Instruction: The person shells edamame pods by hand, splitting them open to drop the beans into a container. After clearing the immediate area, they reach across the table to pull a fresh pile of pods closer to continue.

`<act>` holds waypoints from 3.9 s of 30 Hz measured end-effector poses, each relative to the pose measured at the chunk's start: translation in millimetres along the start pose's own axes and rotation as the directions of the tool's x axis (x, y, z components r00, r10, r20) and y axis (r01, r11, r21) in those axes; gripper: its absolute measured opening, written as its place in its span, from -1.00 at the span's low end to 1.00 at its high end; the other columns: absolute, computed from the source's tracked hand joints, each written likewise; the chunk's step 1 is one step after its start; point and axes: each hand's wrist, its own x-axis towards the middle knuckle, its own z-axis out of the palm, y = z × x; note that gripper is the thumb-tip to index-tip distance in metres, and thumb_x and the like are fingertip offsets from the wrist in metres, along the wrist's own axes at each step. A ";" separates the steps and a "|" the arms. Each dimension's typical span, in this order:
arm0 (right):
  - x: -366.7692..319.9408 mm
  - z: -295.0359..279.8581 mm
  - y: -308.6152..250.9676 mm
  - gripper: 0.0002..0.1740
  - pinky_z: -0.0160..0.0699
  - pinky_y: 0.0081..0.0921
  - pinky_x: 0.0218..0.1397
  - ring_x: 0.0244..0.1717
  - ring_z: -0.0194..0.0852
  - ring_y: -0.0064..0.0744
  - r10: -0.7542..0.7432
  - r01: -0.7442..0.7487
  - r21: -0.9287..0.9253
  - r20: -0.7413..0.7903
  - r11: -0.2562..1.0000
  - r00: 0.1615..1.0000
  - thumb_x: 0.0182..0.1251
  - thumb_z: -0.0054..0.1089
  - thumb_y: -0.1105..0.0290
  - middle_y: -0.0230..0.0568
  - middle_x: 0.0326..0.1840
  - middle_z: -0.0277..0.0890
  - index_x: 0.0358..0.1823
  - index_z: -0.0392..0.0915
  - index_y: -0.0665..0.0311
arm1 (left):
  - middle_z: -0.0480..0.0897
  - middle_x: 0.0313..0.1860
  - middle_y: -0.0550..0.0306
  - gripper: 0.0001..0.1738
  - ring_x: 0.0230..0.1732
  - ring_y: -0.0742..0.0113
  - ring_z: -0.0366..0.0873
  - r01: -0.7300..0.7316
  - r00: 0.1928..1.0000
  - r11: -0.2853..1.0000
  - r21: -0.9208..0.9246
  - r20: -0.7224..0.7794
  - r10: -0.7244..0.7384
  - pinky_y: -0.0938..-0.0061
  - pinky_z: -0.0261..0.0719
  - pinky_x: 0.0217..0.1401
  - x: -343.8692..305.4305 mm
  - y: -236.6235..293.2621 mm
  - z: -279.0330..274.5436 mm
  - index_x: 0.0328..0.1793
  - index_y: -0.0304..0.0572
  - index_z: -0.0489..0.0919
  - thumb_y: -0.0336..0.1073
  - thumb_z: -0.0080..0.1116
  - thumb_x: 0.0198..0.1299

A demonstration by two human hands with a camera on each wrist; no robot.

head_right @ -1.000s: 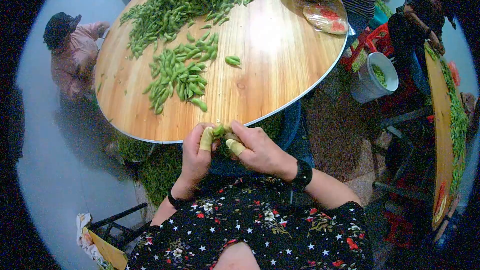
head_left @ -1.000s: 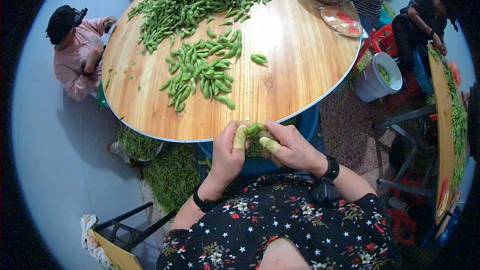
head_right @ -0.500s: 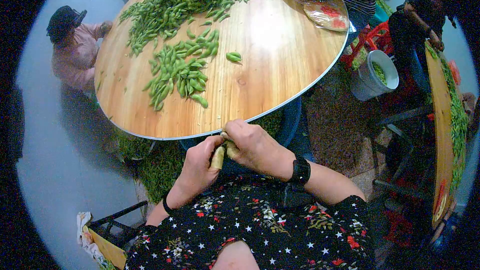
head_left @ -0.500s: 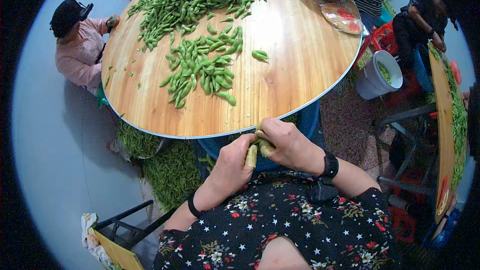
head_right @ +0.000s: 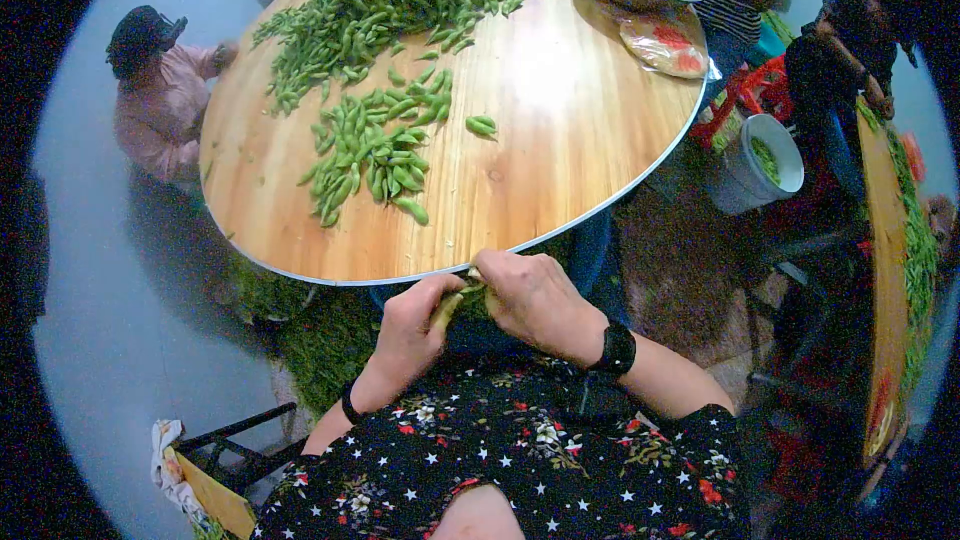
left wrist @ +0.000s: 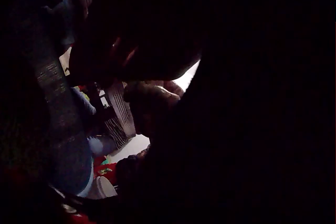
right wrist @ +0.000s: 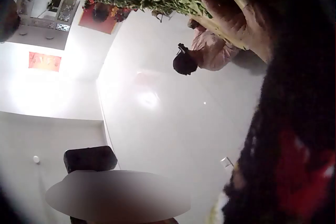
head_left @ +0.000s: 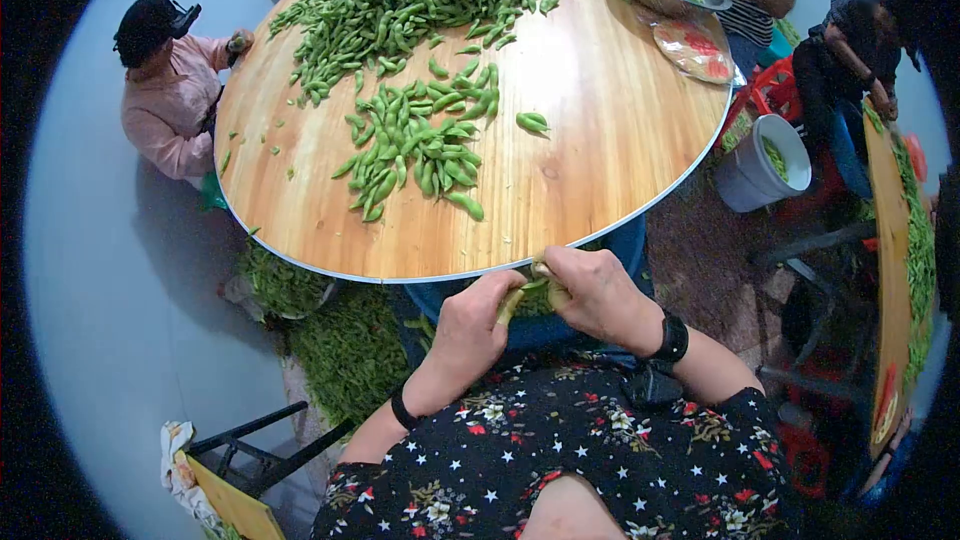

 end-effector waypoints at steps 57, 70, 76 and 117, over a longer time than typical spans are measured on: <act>0.9 -15.4 -19.8 -0.73 0.51 -0.16 -0.24 -0.22 0.52 0.17 0.053 -0.047 -0.032 0.206 0.998 0.977 0.24 0.06 0.51 0.14 -0.41 0.47 -0.04 0.35 0.39 | 0.58 -0.36 -0.09 -0.81 -0.28 -0.08 0.58 -0.188 0.966 0.978 0.091 0.197 0.168 0.23 0.53 -0.25 21.5 11.6 -47.9 -0.16 -0.28 0.53 -0.52 0.16 0.05; 2.2 -8.9 -9.7 -0.80 0.18 -0.72 -0.71 -0.75 0.23 -0.68 0.167 -0.645 0.757 0.626 0.104 0.762 0.45 0.03 0.24 -0.39 -0.53 0.49 -0.04 0.41 0.18 | 0.63 -0.36 -0.05 -0.77 -0.36 0.05 0.61 -0.307 0.952 0.943 0.129 0.032 0.305 0.36 0.55 -0.34 13.5 18.6 -40.0 -0.13 -0.30 0.58 -0.60 0.19 0.05; 5.5 21.8 -4.8 -0.87 0.29 -0.68 -0.64 -0.69 0.33 -0.67 0.272 -0.264 0.761 0.120 0.592 0.955 0.40 0.08 0.34 -0.41 -0.54 0.49 -0.16 0.46 0.24 | 0.64 -0.32 -0.09 -0.74 -0.32 0.01 0.63 -0.243 0.929 0.945 0.220 -0.228 0.292 0.32 0.58 -0.29 17.0 8.6 -12.8 -0.11 -0.31 0.58 -0.62 0.16 0.02; 20.0 -3.8 -3.9 -0.79 0.08 -0.80 -0.78 -0.78 0.25 -0.74 0.260 -0.520 0.847 0.480 0.109 0.838 0.34 0.20 0.18 -0.40 -0.58 0.51 -0.23 0.53 0.16 | 0.49 -0.52 -0.02 -0.89 -0.47 0.00 0.48 -0.131 0.986 0.989 0.070 -0.092 0.137 0.26 0.42 -0.43 22.9 20.3 -32.7 -0.32 -0.25 0.53 -0.50 0.21 0.01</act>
